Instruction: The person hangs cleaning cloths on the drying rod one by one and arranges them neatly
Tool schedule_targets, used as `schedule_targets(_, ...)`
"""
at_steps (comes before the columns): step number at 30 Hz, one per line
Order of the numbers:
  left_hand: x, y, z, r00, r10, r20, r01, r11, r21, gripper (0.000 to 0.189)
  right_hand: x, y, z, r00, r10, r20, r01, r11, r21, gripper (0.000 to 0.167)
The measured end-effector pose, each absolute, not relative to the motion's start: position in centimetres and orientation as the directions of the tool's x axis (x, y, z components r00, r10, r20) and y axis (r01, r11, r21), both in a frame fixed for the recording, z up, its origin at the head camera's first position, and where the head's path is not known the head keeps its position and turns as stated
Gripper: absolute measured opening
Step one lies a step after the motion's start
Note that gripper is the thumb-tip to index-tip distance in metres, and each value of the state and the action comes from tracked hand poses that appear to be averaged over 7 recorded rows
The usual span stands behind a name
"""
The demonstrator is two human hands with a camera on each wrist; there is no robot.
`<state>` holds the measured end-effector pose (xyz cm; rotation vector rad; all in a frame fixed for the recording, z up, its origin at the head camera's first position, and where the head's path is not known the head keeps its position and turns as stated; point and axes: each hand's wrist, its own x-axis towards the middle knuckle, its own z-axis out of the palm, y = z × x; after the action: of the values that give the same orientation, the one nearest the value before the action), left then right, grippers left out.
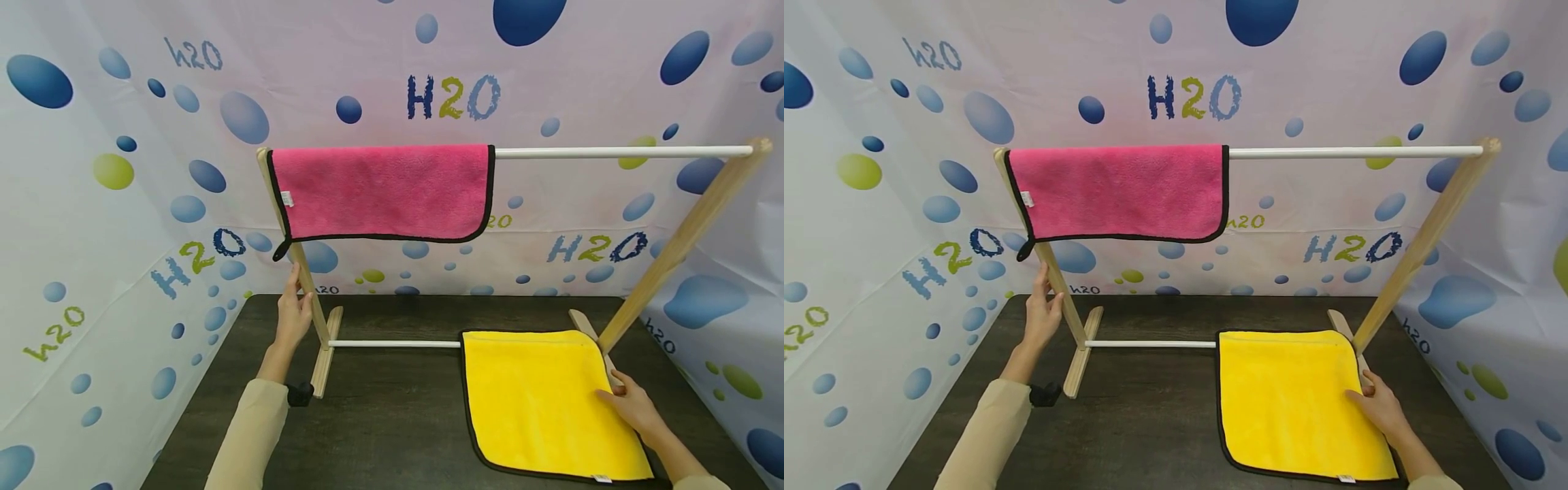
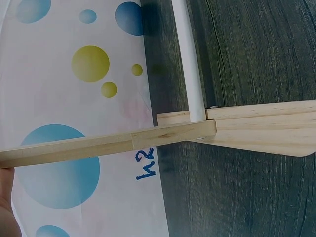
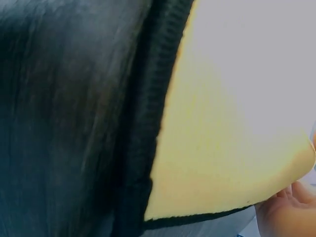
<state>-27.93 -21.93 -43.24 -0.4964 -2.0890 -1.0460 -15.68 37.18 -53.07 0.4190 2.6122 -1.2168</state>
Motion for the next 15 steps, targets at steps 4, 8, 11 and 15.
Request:
schedule_targets(4, -27.9, -22.0, -43.3, -0.654, 0.016, 0.757, 0.614, 0.596, 0.518, 0.068, -15.4, 37.3, -52.6, -0.931, 0.138, -0.337, 0.349, 0.597, -0.722, 0.101)
schedule_targets(8, -28.0, -22.0, -43.4, -0.649, 0.015, 0.76, 0.616, 0.596, 0.514, 0.068, -15.2, 37.4, -52.2, -0.942, 0.117, -0.316, 0.32, 0.604, -0.73, 0.091)
schedule_targets(11, -27.9, -21.9, -43.4, -0.648, 0.014, 0.762, 0.617, 0.596, 0.514, 0.068, -14.9, 37.6, -52.1, -0.946, 0.102, -0.307, 0.303, 0.609, -0.733, 0.084)
schedule_targets(15, -27.9, -21.9, -43.3, -0.651, 0.012, 0.759, 0.613, 0.6, 0.515, 0.069, -14.6, 37.9, -52.2, -0.949, 0.087, -0.303, 0.292, 0.607, -0.739, 0.074)
